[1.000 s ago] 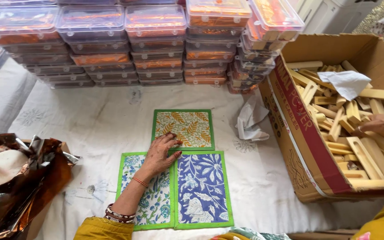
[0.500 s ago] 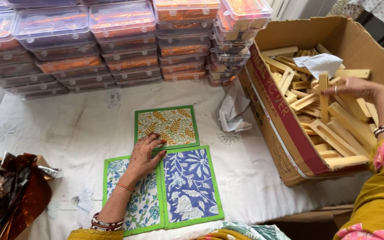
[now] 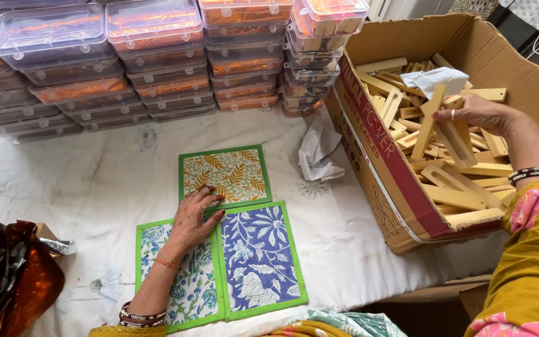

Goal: The person wraps a small item in copper foil and places it into a clear plastic container, then closes the lid. They wipe the container with a white cloth and stack it with others. Finally, they pick up wooden pieces from a cardboard box and wipe them with the cloth.

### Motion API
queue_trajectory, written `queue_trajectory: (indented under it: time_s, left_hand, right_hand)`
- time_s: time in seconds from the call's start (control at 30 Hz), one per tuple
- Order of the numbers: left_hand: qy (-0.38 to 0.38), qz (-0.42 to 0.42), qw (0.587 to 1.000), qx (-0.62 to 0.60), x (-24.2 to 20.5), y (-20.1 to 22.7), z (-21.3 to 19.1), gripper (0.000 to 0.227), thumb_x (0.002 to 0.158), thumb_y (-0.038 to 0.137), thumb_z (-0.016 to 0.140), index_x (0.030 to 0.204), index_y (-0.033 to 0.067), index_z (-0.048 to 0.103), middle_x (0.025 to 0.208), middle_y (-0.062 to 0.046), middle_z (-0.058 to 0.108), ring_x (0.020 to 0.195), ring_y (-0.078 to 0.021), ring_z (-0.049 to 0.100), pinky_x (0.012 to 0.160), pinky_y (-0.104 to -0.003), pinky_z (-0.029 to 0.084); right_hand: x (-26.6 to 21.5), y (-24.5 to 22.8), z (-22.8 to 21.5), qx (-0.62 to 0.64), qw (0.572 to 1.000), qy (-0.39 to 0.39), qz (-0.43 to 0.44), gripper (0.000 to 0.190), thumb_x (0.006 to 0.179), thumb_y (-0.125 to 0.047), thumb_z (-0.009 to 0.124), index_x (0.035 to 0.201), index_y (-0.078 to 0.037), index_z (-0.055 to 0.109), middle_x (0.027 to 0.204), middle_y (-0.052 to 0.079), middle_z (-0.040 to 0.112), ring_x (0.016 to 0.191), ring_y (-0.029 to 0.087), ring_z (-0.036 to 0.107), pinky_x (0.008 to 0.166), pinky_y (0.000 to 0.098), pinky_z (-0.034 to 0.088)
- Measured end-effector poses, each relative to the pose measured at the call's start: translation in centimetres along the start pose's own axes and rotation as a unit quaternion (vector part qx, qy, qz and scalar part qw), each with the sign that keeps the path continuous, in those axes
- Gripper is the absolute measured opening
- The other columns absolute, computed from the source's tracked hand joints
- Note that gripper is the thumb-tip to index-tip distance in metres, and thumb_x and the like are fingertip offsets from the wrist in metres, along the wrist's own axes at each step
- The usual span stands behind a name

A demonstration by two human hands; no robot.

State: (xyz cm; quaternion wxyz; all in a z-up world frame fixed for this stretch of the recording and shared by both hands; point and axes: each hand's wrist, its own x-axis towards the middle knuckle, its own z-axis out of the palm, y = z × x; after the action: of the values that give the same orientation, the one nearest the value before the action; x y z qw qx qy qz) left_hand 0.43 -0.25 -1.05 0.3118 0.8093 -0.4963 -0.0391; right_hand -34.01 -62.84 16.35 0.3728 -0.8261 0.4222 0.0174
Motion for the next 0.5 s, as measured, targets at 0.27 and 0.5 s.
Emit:
queue_trajectory:
  time_s: [0.27,0.5]
  left_hand:
    - [-0.008,-0.008,1.000,0.001,0.1,-0.2,0.1,0.041,0.087,0.032,0.074,0.126,0.0179,0.070,0.147,-0.009,0.056,0.141,-0.0292,0.044,0.117,-0.045,0.032]
    - [-0.006,-0.008,1.000,0.002,0.1,-0.5,0.4,0.042,0.087,0.032,0.074,0.126,0.0179,0.070,0.148,-0.009,0.055,0.142,-0.0294,0.044,0.117,-0.046,0.032]
  right_hand:
    - [0.2,0.2,0.3,0.005,1.000,0.005,-0.008,0.056,0.073,-0.042,0.085,0.116,-0.009,0.074,0.115,0.013,0.075,0.111,0.023,0.066,0.103,0.0411,0.048]
    - [1.0,0.7,0.0,0.009,0.996,0.082,-0.018,0.068,0.075,-0.039,0.084,0.134,-0.014,0.061,0.121,0.014,0.068,0.120,0.028,0.060,0.109,0.0467,0.043]
